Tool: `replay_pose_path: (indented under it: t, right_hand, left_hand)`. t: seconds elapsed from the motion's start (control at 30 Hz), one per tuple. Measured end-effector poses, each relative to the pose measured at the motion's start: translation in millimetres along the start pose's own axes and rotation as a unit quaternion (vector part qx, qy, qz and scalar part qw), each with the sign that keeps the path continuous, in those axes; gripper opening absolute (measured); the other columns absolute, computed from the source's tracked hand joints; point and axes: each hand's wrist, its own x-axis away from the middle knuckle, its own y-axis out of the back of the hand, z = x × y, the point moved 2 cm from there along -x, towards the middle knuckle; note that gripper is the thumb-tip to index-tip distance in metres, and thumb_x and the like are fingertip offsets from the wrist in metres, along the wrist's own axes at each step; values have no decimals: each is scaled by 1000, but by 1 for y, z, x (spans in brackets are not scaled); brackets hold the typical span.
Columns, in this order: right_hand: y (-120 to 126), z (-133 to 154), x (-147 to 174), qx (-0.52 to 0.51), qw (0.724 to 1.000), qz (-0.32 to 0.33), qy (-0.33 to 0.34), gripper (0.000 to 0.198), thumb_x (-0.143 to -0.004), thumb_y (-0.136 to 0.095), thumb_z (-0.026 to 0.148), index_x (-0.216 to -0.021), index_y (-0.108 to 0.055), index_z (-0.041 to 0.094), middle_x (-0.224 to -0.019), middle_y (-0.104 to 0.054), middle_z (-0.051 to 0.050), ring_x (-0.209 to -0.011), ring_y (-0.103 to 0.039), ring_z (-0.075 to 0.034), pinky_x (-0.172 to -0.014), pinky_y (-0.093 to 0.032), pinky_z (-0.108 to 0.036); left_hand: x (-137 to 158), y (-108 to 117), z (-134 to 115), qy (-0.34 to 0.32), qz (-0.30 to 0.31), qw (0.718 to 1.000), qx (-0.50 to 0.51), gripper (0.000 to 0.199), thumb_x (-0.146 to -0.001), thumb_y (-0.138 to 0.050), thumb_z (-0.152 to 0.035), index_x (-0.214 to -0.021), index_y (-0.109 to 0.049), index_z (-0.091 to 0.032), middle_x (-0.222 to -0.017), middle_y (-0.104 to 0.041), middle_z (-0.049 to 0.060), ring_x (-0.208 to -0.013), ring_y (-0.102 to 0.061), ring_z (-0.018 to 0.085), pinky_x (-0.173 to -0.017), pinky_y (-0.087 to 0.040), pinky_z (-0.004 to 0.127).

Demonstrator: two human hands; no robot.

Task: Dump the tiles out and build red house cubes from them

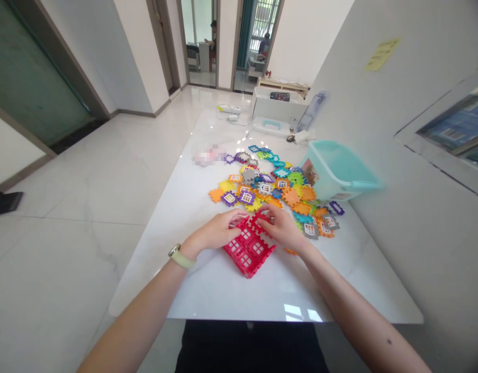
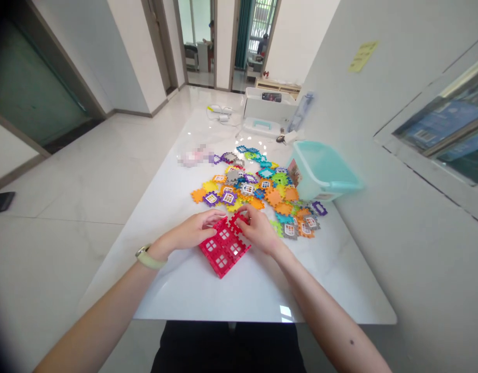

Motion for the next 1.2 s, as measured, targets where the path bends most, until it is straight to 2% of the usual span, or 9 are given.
replay_pose_path:
  t: [0.13, 0.4, 0.5, 0.63, 0.9, 1.2]
  right_hand:
    - [-4, -7, -2, -19, 1000, -2, 2, 19, -85, -55, 27, -103, -57, 21, -65, -57, 4, -58, -54, -14, -55, -35, -24]
    - [-2, -3, 4, -9, 1000, 3, 10, 18, -84, -56, 24, -102, -54, 20, -66, -57, 5, -60, -52, -13, -57, -35, -24]
    - [-4, -2, 4, 18, 999, 28, 18, 7, -88, -52, 24, -92, -55, 19, -71, -61, 1, -66, -55, -14, -60, -35, -25]
    - [-8, 0, 3, 68, 995, 77, 14, 23, -95, -42, 26, -74, -47, 19, -72, -61, -2, -65, -56, -14, -60, -33, -25]
    - [-7, -1, -1, 143, 982, 126, -3, 30, -98, -36, 31, -71, -43, 19, -71, -62, -4, -63, -54, -13, -59, -31, -25]
    - [-4, 7, 2, 147, 976, 161, 16, 33, -100, -34, 32, -72, -47, 19, -73, -64, -6, -61, -55, -14, -56, -32, -26]
  left_hand:
    - [0, -8, 0, 5, -12, 1000, -16, 49, -81, -45, -6, -127, -55, -20, -126, -64, 8, -112, -63, 20, -94, -52, 33]
    - [3, -18, -10, -10, -72, 991, -111, 44, -85, -45, -10, -124, -60, -23, -121, -68, 3, -108, -64, 19, -96, -50, 32]
    - [2, -20, -10, -16, -89, 989, -121, 42, -84, -44, -9, -121, -61, -22, -119, -69, 2, -109, -64, 19, -96, -50, 31]
    - [1, -22, -7, -21, -104, 986, -127, 40, -84, -45, -9, -117, -61, -22, -115, -70, 3, -108, -64, 18, -95, -51, 31]
    - [1, -26, -6, -39, -122, 982, -136, 43, -81, -42, -4, -113, -62, -23, -112, -70, 1, -106, -65, 17, -97, -50, 30]
    - [2, -29, -11, -33, -119, 981, -152, 39, -82, -42, -6, -112, -63, -22, -108, -72, 3, -102, -66, 19, -91, -52, 30]
